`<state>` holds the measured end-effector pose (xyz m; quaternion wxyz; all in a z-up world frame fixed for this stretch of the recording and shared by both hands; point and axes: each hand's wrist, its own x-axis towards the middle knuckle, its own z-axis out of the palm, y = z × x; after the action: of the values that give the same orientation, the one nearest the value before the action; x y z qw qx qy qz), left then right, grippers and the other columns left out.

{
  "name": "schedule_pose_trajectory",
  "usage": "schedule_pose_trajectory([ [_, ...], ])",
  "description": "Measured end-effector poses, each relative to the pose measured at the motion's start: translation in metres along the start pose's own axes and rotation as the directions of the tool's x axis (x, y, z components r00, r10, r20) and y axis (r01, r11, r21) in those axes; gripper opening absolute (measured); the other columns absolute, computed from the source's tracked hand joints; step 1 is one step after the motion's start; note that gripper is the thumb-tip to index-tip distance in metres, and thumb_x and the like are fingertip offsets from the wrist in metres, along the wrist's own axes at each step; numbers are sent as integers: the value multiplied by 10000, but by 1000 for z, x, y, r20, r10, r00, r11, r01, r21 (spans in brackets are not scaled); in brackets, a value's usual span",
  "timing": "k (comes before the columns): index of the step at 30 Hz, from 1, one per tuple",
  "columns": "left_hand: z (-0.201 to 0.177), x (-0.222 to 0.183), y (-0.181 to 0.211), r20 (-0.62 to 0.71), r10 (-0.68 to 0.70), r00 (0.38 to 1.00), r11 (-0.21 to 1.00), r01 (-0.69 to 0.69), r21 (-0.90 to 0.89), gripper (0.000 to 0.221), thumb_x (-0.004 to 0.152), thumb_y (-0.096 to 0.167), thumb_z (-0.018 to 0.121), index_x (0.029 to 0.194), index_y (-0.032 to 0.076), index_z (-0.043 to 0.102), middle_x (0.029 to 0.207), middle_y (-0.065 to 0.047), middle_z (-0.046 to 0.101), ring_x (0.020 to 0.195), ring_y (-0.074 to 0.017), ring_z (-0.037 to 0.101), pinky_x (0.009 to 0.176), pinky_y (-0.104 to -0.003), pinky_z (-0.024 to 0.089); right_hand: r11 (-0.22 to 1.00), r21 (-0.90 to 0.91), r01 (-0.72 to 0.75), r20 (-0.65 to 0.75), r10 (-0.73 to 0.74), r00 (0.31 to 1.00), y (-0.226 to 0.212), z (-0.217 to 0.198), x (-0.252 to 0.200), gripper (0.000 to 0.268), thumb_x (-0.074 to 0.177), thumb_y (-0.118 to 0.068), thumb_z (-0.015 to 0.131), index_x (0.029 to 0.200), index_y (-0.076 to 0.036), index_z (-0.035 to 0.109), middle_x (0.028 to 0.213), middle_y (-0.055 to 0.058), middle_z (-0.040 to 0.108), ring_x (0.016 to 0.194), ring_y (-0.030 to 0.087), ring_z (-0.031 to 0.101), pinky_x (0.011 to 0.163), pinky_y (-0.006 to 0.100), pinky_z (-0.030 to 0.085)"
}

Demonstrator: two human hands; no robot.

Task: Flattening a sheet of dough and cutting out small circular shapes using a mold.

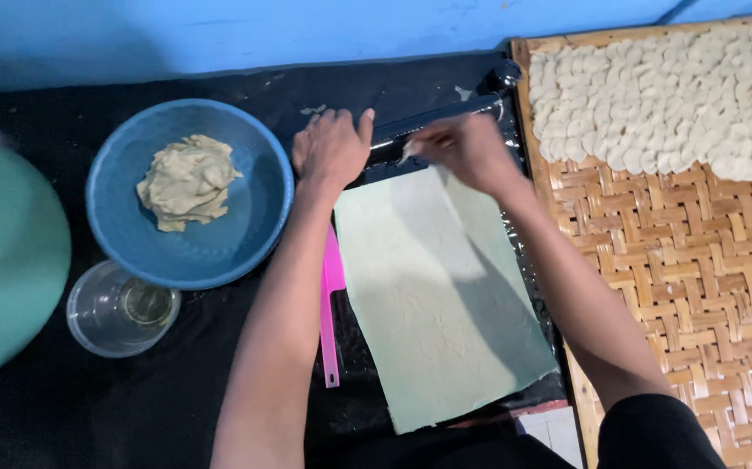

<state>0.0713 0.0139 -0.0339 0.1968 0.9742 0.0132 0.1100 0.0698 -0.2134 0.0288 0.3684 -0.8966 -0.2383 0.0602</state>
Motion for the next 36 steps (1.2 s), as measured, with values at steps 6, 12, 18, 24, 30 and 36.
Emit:
schedule_pose_trajectory([
  [6,-4,1,2,35,-15,999,1000,15,2,529,1036,467,490,924,16,742,999,-215,725,992,-416,670,810,-576,510,979,-103,-177,-193,155,969,26,-51,-56,208,989,-149,737,1173,-58,772,976,136,782,797,211,720,720,352,562],
  [12,-12,-2,5,33,0,999,1000,0,12,529,1051,453,501,914,2,741,988,-224,724,979,-411,675,801,-563,519,989,-25,-148,-226,139,964,51,-31,-81,236,951,-121,739,1161,-16,729,1004,130,778,908,182,763,805,313,597],
  [18,-8,-2,4,11,-8,1000,1000,8,21,521,1043,449,505,909,6,745,987,-225,725,975,-411,677,807,-556,523,983,-74,-167,-211,149,966,43,-24,-80,165,929,-81,743,1083,-24,757,1007,126,786,873,207,773,781,321,605],
  [24,-4,-2,1,-14,11,1000,999,-11,37,525,1044,452,505,895,11,748,987,-226,727,988,-413,674,814,-553,524,987,-157,38,-252,-78,965,67,-10,-88,170,917,-27,732,1079,-39,780,1107,147,759,926,269,747,796,338,615],
  [30,-17,-6,8,79,4,997,1000,-7,29,571,1085,518,474,956,20,722,964,-188,706,972,-376,673,779,-542,520,984,-141,-108,-301,61,952,47,-10,-82,206,898,-92,763,1087,-12,739,998,112,717,839,245,731,771,351,600],
  [36,-35,-30,16,-19,349,937,937,-349,7,594,812,510,744,1155,30,673,1036,-148,663,1014,-338,619,835,-488,474,977,-118,-179,-325,132,936,61,-12,-86,170,1055,-182,688,1094,-41,774,975,157,706,768,257,703,703,357,560],
])
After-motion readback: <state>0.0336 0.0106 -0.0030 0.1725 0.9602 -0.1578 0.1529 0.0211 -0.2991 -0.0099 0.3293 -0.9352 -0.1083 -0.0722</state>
